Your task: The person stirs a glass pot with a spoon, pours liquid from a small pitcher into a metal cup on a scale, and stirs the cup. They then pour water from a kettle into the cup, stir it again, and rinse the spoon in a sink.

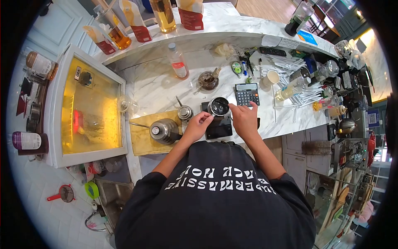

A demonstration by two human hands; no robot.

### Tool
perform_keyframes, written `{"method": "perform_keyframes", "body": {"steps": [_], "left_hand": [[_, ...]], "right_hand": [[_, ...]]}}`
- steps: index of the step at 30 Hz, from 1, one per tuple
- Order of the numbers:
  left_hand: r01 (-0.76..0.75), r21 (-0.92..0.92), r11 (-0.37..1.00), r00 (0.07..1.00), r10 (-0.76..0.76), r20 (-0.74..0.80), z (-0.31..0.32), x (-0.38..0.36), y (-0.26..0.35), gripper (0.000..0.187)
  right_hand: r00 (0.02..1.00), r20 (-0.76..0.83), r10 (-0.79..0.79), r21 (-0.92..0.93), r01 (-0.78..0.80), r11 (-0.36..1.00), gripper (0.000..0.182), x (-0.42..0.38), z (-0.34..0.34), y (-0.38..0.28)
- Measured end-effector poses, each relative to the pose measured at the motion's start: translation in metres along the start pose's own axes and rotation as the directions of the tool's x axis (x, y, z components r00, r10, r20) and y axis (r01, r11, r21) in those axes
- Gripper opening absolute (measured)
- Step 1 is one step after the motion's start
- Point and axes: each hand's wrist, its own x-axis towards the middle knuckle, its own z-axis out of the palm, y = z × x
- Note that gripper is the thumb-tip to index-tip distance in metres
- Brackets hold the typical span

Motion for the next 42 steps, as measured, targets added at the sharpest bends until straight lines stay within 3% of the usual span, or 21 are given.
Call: {"method": "perform_keyframes", "body": {"steps": [18,35,42], "left_hand": [[-0.115,-0.031,0.993,0.990,0.112,-0.088,0.004,-0.010,0.004,0.021],[-0.095,-0.009,0.995,0.993,0.094,-0.077,0.004,-0.010,0.005,0.022],[-0.122,0.025,0.992,0.988,0.124,-0.090,0.003,-0.011,0.005,0.023]], "right_hand": [[0.998,0.000,0.070,-0.015,-0.070,0.997,0.029,-0.002,-0.004,0.001],[1.000,-0.010,0.018,-0.038,-0.018,0.999,0.033,-0.006,-0.003,-0.009],[0.997,-0.008,0.074,-0.020,-0.074,0.997,0.036,-0.004,-0.007,-0.009]]}}
